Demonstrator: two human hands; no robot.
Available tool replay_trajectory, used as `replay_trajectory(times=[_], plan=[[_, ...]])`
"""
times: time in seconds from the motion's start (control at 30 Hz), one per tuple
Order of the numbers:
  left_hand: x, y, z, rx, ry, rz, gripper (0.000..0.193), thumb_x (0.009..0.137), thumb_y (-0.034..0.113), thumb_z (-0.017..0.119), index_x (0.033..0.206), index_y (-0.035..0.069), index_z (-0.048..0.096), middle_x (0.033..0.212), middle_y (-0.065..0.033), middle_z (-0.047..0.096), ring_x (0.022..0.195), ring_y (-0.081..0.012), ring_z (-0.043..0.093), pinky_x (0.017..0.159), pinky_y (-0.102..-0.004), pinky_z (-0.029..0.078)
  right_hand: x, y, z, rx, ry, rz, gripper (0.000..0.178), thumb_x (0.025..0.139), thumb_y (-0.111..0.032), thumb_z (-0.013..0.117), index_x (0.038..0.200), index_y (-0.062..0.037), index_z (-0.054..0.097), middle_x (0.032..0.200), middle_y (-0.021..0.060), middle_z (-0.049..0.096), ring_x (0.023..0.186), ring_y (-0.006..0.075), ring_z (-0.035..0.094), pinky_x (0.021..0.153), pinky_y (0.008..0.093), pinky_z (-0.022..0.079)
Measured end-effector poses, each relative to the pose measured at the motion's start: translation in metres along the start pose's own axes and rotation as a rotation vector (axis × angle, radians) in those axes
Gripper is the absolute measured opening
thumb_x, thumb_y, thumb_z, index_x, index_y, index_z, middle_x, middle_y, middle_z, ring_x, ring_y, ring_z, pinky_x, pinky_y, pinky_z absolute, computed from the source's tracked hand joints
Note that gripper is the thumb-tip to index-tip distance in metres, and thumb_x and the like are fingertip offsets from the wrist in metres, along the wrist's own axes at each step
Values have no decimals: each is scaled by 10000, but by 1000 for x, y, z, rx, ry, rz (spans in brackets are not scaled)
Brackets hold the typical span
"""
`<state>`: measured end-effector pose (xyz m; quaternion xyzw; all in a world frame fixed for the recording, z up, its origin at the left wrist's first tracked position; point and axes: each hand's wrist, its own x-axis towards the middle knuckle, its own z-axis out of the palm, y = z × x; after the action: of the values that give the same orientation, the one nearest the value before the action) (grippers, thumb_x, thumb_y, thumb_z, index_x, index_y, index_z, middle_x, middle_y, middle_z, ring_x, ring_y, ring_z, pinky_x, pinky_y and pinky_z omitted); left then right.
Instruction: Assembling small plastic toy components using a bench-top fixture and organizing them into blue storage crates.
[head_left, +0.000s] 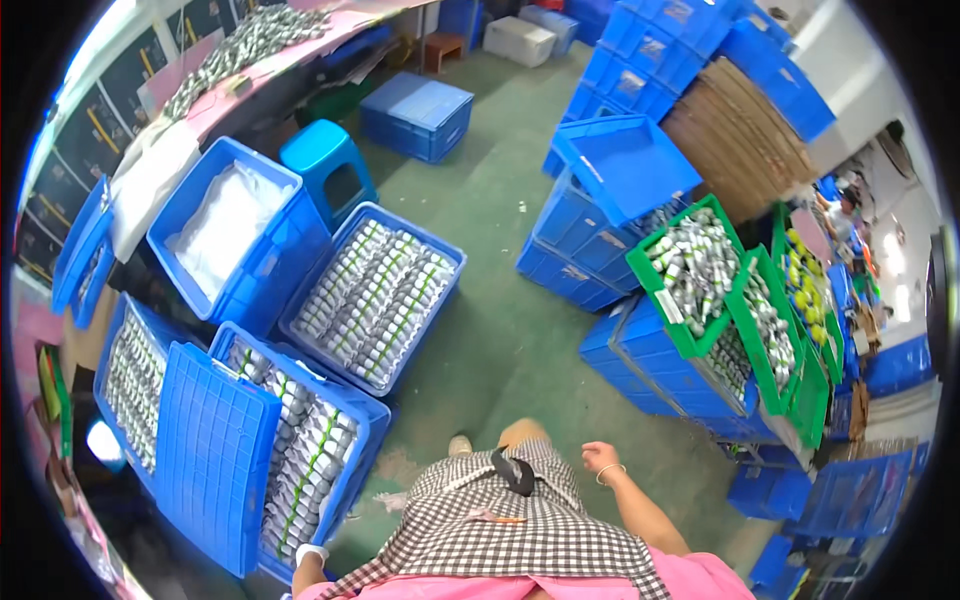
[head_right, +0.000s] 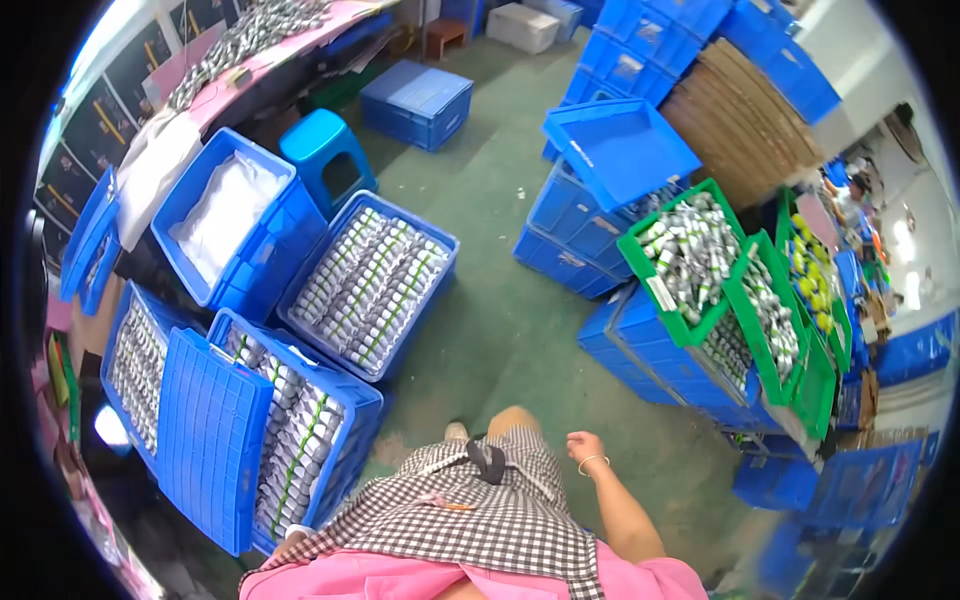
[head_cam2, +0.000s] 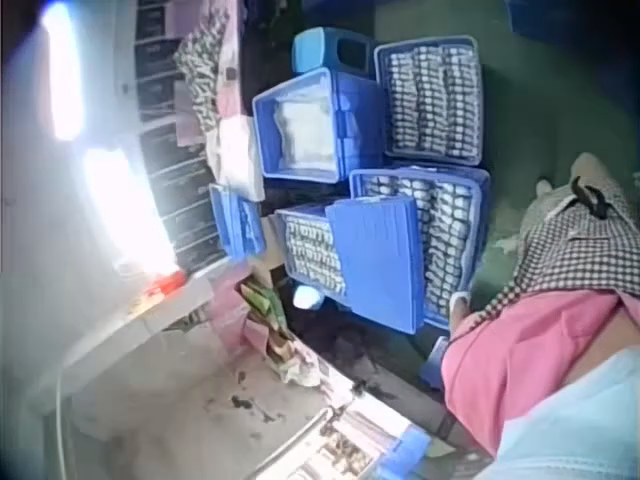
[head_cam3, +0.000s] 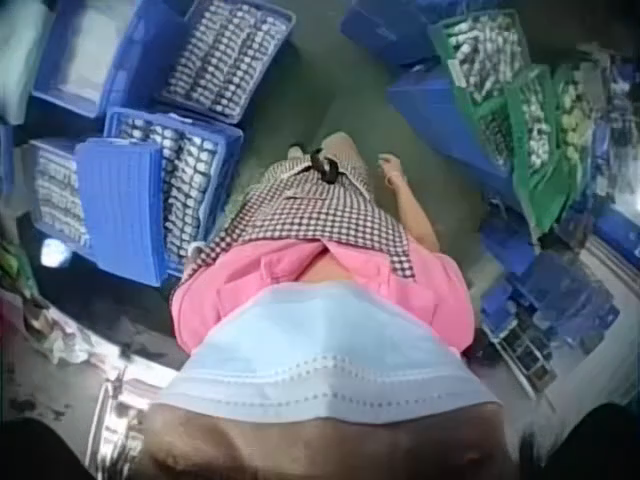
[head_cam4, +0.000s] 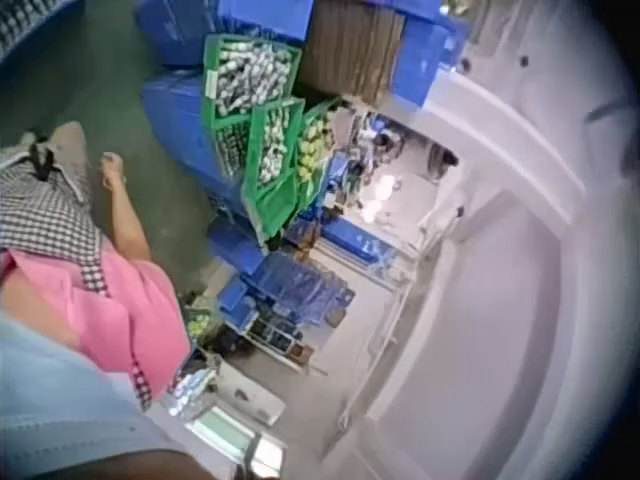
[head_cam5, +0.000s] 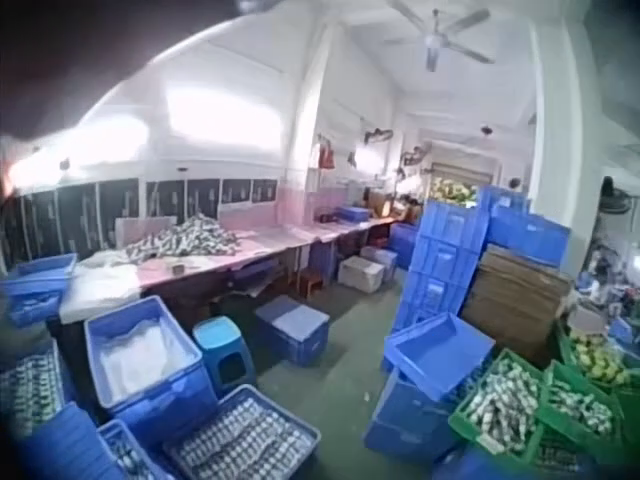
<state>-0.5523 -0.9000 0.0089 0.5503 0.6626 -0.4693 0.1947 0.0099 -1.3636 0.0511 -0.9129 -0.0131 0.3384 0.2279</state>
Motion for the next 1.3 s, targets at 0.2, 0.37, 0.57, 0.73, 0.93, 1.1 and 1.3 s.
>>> replay_trajectory(times=[0.2, 0.37, 0.57, 0.73, 0.93, 1.1, 1.3], plan=[[55, 103, -49, -29, -33, 63, 433, 763, 413, 647, 1041, 81, 662, 1046, -168, 653, 911, -293, 652, 754, -400, 495, 112, -31, -26, 22, -274, 77, 322, 763, -173, 665, 1074, -91, 653, 919, 92, 688, 764, 203, 663, 680, 328, 536], [52, 348, -151, 266, -17, 431, 458, 767, 445, 620, 1027, 71, 665, 1034, -175, 655, 917, -309, 647, 755, -401, 493, 218, -160, -90, -103, -108, -322, 296, 782, -233, 601, 1043, -104, 650, 976, 119, 677, 886, 260, 651, 792, 374, 514], [17, 400, -174, 277, -82, 538, 494, 773, 483, 588, 1011, 59, 668, 1020, -184, 657, 925, -329, 641, 756, -402, 490, 293, -256, -159, 216, -196, -117, 232, 878, -170, 557, 1086, -91, 623, 768, 25, 630, 642, 108, 567, 581, 276, 472], [-111, 503, -239, -87, -121, 447, 533, 797, 534, 494, 884, 52, 703, 867, -163, 684, 837, -344, 647, 759, -392, 485, 321, -203, -186, 337, -180, 42, 100, 852, -140, 567, 901, -77, 627, 585, 6, 545, 470, 114, 499, 407, 275, 376], [-154, 523, -309, -490, -220, 263, 448, 779, 497, 539, 805, 90, 724, 771, -102, 687, 698, -235, 663, 665, -358, 494, 360, -290, -194, 146, -252, -390, 302, 783, -112, 648, 1056, 17, 636, 826, 97, 673, 677, 129, 624, 626, 267, 516], [-137, 558, -357, -457, -105, 329, 474, 749, 538, 538, 775, 99, 715, 738, -145, 672, 666, -271, 658, 642, -350, 499, 364, -419, -220, 194, -98, -373, 303, 763, -141, 652, 1040, -17, 652, 871, 120, 688, 779, 175, 658, 723, 287, 513], [-14, 607, -356, 82, 46, 936, 320, 804, 399, 596, 946, 120, 661, 769, -143, 673, 657, -289, 652, 556, -422, 478, 385, -427, -216, -39, -49, -526, 307, 822, -198, 583, 1084, -40, 610, 963, 159, 657, 871, 304, 644, 772, 372, 515]])
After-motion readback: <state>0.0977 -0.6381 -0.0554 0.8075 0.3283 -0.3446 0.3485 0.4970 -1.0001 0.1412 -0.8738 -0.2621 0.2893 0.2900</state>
